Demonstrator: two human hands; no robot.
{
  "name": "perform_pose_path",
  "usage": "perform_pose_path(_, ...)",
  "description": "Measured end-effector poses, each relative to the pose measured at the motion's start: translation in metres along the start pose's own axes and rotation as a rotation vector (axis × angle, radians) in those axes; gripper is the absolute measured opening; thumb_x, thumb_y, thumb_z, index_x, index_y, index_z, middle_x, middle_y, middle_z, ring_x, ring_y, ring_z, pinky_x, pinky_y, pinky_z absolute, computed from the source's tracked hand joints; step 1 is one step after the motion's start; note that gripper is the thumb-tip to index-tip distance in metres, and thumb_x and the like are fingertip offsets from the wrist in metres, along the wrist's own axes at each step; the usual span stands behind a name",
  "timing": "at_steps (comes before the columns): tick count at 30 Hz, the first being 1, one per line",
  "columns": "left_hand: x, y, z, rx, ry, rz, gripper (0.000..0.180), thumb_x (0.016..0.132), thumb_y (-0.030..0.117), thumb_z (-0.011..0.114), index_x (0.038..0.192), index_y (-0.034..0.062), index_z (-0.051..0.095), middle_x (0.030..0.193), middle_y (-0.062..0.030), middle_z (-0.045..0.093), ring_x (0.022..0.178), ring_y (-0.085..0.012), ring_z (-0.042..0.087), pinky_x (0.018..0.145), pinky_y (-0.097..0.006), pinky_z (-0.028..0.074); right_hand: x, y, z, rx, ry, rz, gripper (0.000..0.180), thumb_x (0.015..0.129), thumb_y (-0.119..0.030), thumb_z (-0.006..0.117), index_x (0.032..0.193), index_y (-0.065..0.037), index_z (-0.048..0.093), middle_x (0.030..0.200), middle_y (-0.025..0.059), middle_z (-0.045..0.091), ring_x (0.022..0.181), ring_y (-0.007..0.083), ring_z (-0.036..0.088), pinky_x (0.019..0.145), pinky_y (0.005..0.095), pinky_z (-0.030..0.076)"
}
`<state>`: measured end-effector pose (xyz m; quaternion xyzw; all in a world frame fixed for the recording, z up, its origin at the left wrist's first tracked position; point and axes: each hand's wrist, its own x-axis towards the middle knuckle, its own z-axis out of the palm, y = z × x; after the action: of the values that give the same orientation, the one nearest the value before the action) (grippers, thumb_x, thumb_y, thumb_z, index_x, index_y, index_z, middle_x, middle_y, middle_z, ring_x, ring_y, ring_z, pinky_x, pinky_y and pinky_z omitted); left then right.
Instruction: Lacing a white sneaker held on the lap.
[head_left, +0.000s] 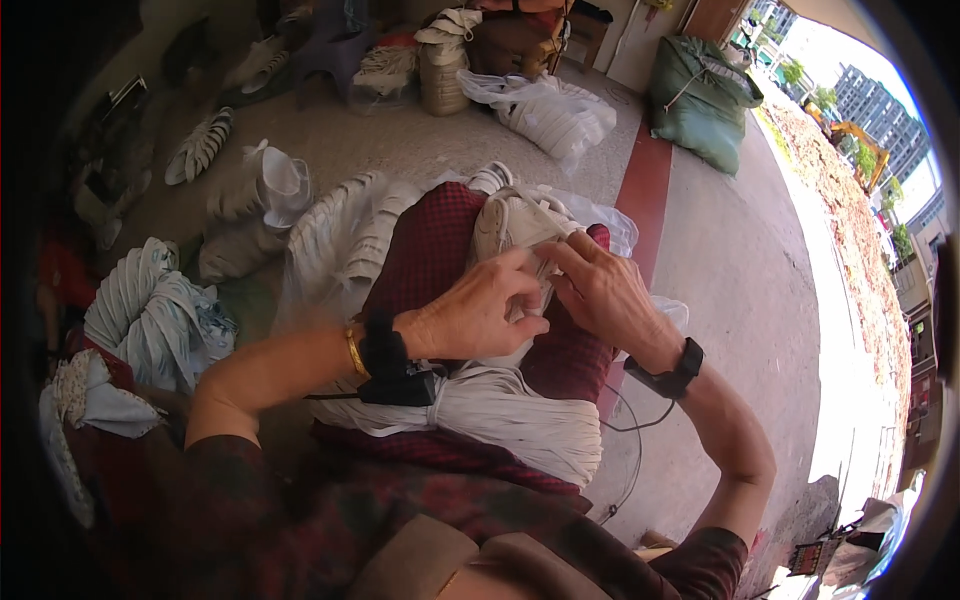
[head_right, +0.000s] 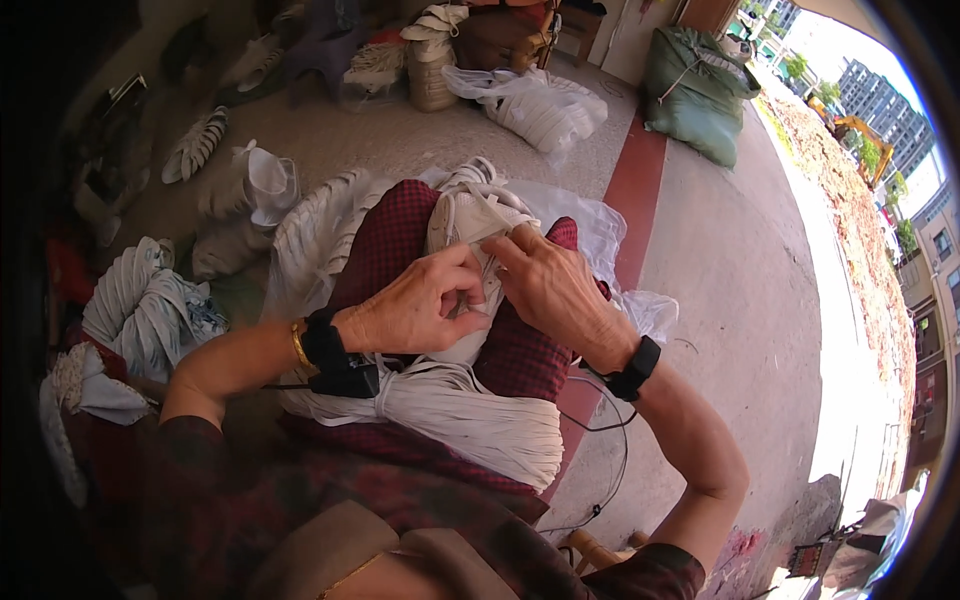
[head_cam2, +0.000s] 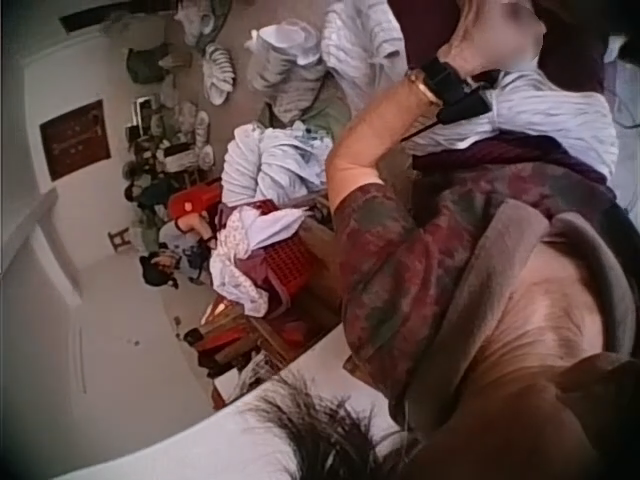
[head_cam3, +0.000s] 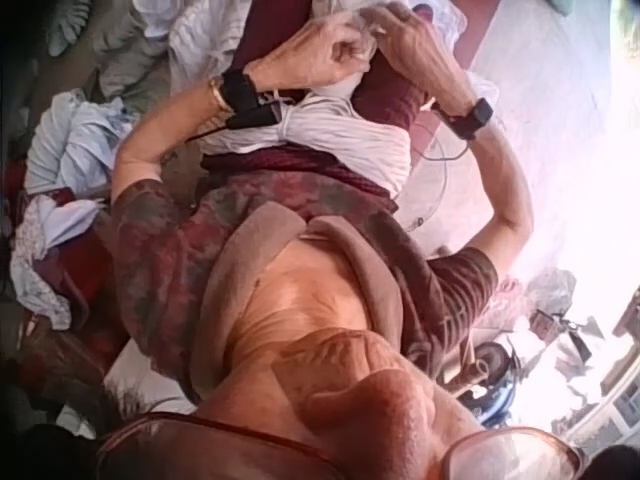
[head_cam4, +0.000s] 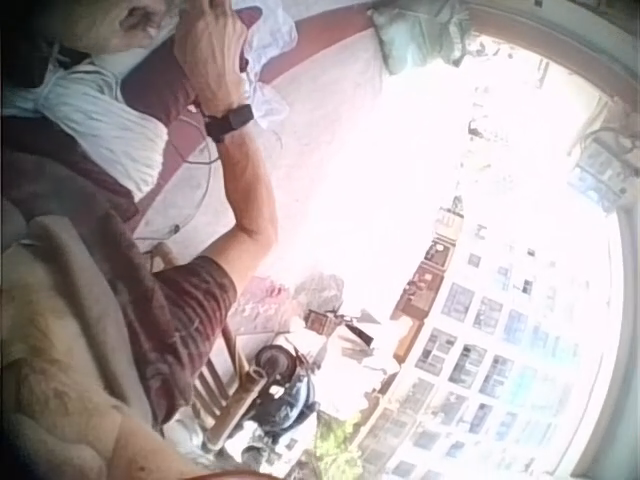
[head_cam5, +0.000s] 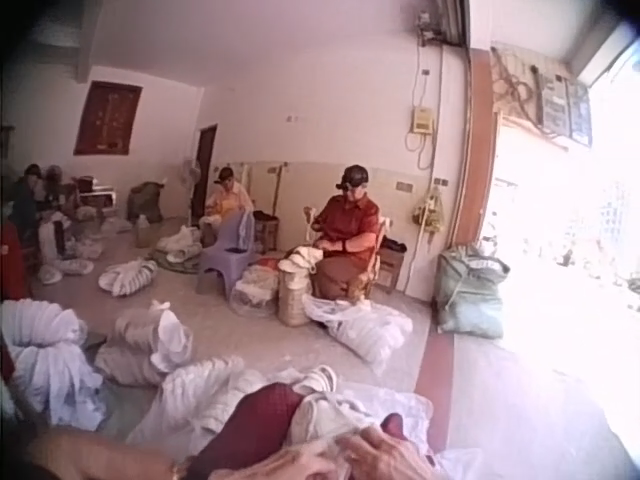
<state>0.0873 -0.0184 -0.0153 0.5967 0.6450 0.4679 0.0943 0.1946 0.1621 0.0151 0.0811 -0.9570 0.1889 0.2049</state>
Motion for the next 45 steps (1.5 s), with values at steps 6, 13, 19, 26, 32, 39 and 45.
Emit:
perform_pose_path(6, -0.006, -0.004, 0.003, 0.07, -0.029, -0.027, 0.008, 0.084, 0.002, 0.073, 0.088, -0.0014, 0.066, 0.08, -0.0084, 0.058, 0.062, -0.0166, 0.056, 0.056, -0.031, 0.045, 0.041, 0.006, -0.012, -0.485, -0.25, -0.364, 0.008, 0.081, -0.001, 0.064, 0.086, 0.004, 0.067, 0.101, 0.0117, 0.057, 0.096, 0.0256, 0.065, 0.069, 0.0359, 0.058)
perform_pose_path(13, -0.008, -0.009, 0.004, 0.182, 0.046, 0.087, 0.012, 0.083, -0.004, 0.07, 0.093, 0.0005, 0.068, 0.081, -0.0104, 0.059, 0.066, -0.024, 0.061, 0.059, -0.033, 0.048, 0.055, 0.005, -0.013, -0.469, -0.338, -0.373, 0.005, 0.079, -0.001, 0.068, 0.078, 0.004, 0.066, 0.094, 0.0116, 0.063, 0.085, 0.0266, 0.069, 0.071, 0.0369, 0.058)
perform_pose_path(19, -0.008, -0.011, 0.003, 0.24, 0.016, 0.145, 0.013, 0.082, -0.004, 0.071, 0.094, 0.0012, 0.068, 0.08, -0.0099, 0.059, 0.065, -0.0242, 0.061, 0.058, -0.034, 0.048, 0.055, 0.005, -0.016, -0.443, -0.437, -0.37, 0.007, 0.079, -0.001, 0.067, 0.082, 0.006, 0.065, 0.091, 0.0144, 0.065, 0.084, 0.0292, 0.07, 0.069, 0.0399, 0.058)
perform_pose_path(26, -0.006, -0.01, 0.003, 0.201, -0.014, 0.058, 0.013, 0.082, -0.003, 0.073, 0.094, 0.0006, 0.068, 0.082, -0.0074, 0.06, 0.063, -0.0161, 0.059, 0.057, -0.029, 0.046, 0.053, 0.017, -0.001, -0.402, -0.342, -0.409, 0.012, 0.081, -0.001, 0.066, 0.089, 0.008, 0.062, 0.091, 0.0158, 0.063, 0.08, 0.0306, 0.07, 0.067, 0.0391, 0.059)
perform_pose_path(32, -0.005, -0.016, 0.005, 0.197, 0.006, 0.079, 0.02, 0.08, -0.004, 0.074, 0.098, -0.0012, 0.066, 0.093, -0.0068, 0.06, 0.06, -0.0129, 0.056, 0.056, -0.028, 0.045, 0.06, 0.011, 0.013, -0.354, -0.136, -0.312, 0.022, 0.082, 0.0, 0.066, 0.1, 0.009, 0.057, 0.101, 0.0229, 0.062, 0.077, 0.0334, 0.071, 0.064, 0.0372, 0.06)
perform_pose_path(39, -0.004, -0.013, 0.006, 0.176, 0.002, -0.015, 0.033, 0.077, -0.005, 0.076, 0.105, 0.0004, 0.059, 0.102, -0.0077, 0.055, 0.062, -0.0119, 0.056, 0.057, -0.026, 0.047, 0.073, 0.035, 0.037, 0.022, 0.174, 0.031, 0.015, 0.084, 0.001, 0.06, 0.096, 0.008, 0.053, 0.097, 0.0248, 0.06, 0.085, 0.0448, 0.064, 0.074, 0.0484, 0.053)
perform_pose_path(45, -0.001, -0.015, -0.012, 0.117, 0.087, -0.106, 0.027, 0.082, -0.002, 0.075, 0.104, 0.0008, 0.06, 0.088, -0.0033, 0.058, 0.067, -0.0079, 0.057, 0.058, -0.023, 0.048, 0.061, 0.032, 0.015, 0.163, 0.195, -0.045, 0.009, 0.088, 0.0, 0.056, 0.094, 0.005, 0.051, 0.087, 0.0251, 0.061, 0.086, 0.0445, 0.062, 0.073, 0.0497, 0.047)
